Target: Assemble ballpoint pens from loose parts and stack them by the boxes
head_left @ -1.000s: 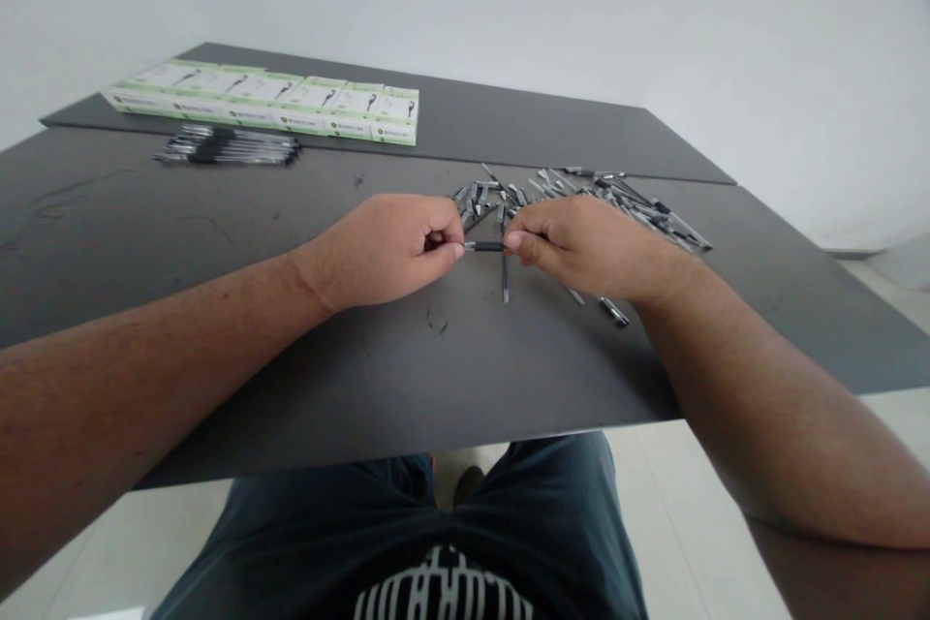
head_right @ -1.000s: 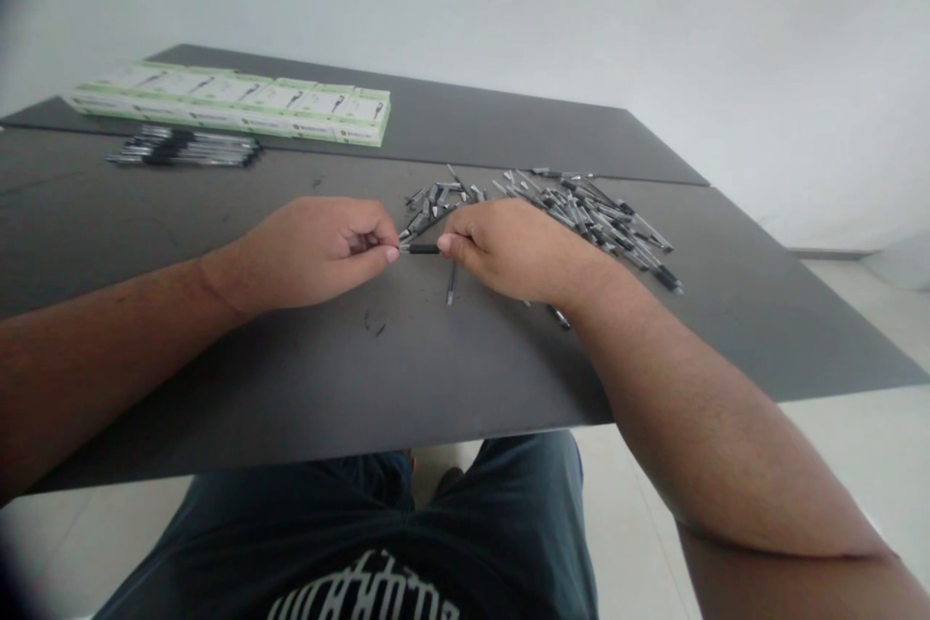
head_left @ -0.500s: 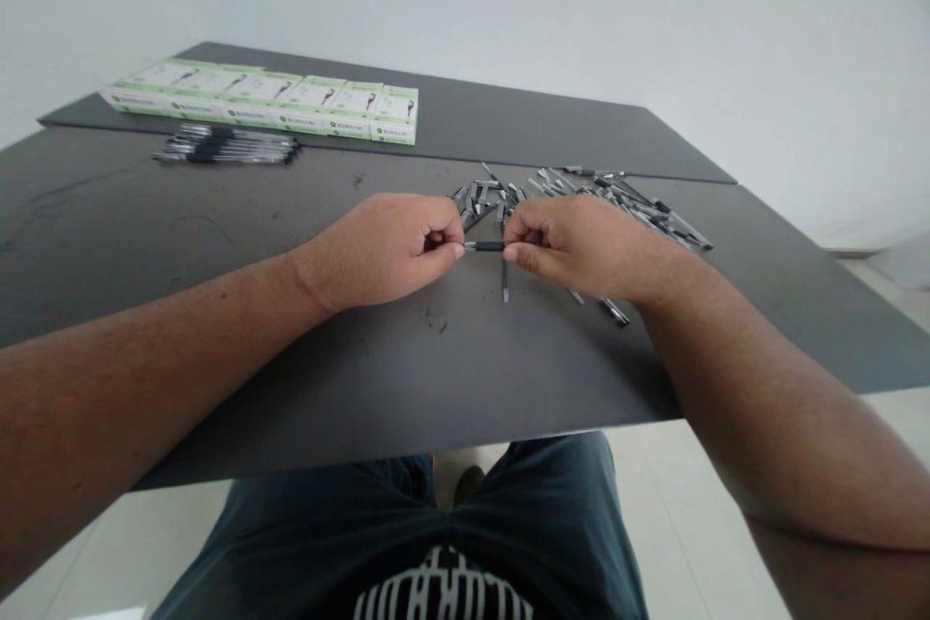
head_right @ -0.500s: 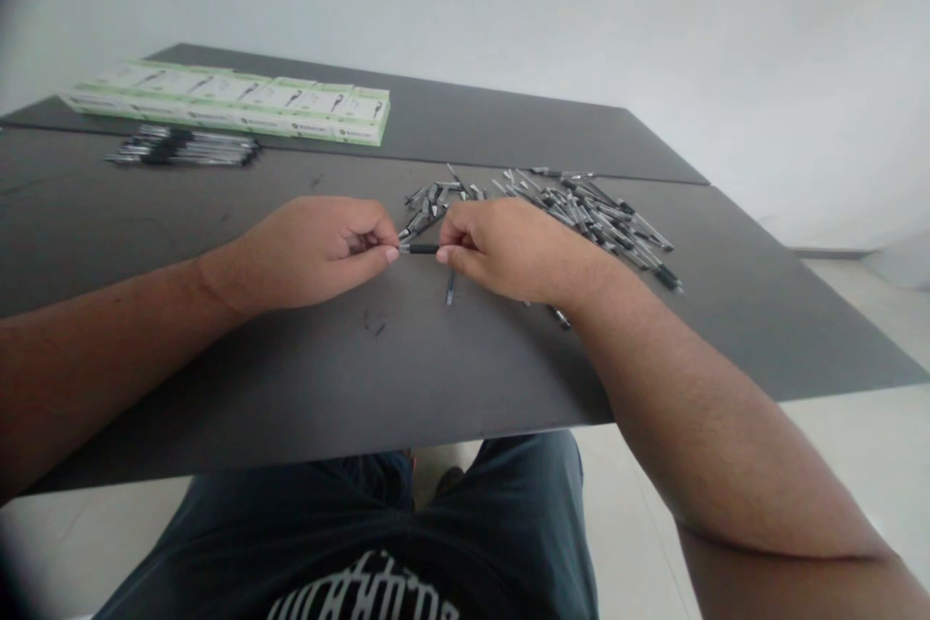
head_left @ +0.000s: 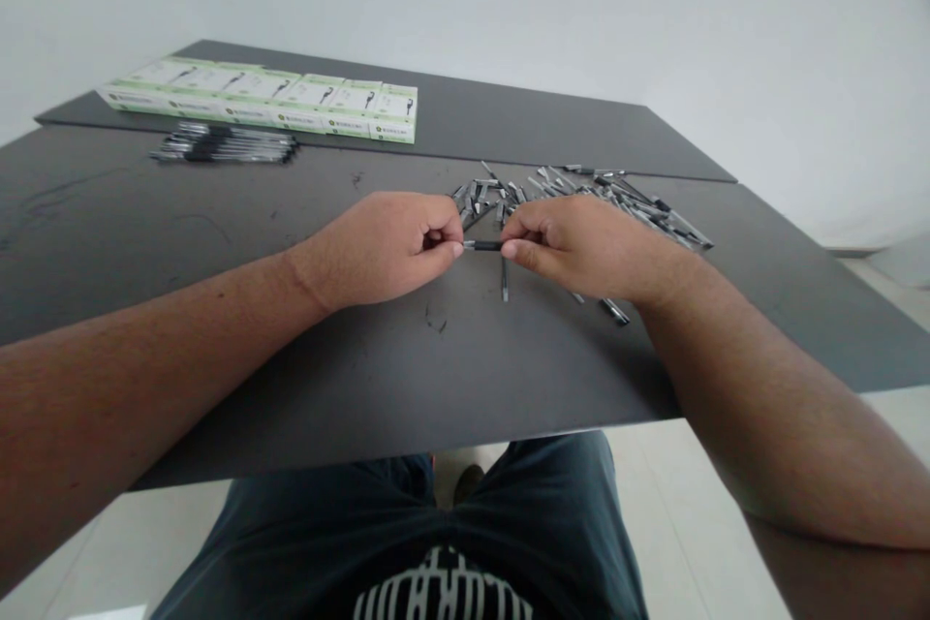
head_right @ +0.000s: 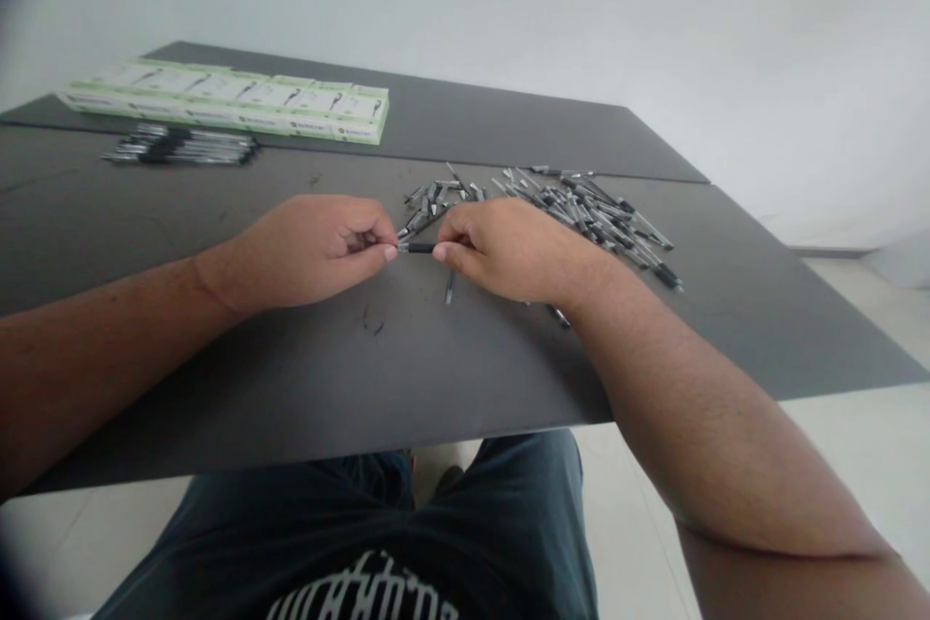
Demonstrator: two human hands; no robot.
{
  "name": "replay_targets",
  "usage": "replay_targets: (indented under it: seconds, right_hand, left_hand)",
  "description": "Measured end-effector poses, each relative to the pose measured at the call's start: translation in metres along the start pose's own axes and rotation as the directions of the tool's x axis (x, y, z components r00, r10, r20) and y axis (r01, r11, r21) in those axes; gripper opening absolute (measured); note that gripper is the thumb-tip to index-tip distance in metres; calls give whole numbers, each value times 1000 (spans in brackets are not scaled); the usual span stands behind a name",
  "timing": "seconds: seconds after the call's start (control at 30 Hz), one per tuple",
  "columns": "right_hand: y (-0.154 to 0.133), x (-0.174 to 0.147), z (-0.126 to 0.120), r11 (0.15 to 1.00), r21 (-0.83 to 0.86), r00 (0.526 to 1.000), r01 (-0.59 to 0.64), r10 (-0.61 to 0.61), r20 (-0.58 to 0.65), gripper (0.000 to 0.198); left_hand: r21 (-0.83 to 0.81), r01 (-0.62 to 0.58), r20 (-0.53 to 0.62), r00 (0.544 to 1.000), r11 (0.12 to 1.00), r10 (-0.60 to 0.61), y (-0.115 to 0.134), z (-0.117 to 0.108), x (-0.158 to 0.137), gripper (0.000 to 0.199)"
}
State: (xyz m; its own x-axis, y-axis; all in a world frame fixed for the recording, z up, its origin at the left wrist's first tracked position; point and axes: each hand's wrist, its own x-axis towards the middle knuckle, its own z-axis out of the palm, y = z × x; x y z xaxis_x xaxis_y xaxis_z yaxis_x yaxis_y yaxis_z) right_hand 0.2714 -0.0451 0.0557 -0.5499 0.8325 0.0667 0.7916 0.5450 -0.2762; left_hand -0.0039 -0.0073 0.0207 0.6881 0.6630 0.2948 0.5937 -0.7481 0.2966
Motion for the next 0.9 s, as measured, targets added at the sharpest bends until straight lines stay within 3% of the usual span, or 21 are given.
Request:
replay_targets:
  seconds: [0.13,0.23,0.37,0.57,0.7,0.83,0.9]
  right_hand:
    - [0,0,0,1000,5,1000,-28,28,-2,16]
    - [0,0,0,1000,-31,1000,6,-6,4,25]
    - [0,0,0,999,25,1000,-26,26,-9,19]
    - [-1,0,-1,1000,-28,1000,6,-6,5,26]
    - [-2,0,-2,1000,-6,1000,-14,14,9,17]
    - [-2,0,-2,999,-38,999,19,-17,36,29]
    - [-1,-1,-2,1000,-12,1000,8,-8,22,23]
  left_hand:
    - [-11,-6,3,1000,1000,6,1,-1,0,24]
    - [-8,-7,4,1000,1000,7,1,-1,0,23]
    - [1,-10,-3,1000,1000,10,1,-1,0,23]
    - [-4,-22,-5,1000,1000,22,1,0,0,24]
    - [-5,-15,1,1000,1000,15,1,-1,-1,25]
    - [-8,-13,9,1000,1000,14,0,-1,-1,25]
    - [-9,-11,9,1000,1000,11,0,-1,-1,25]
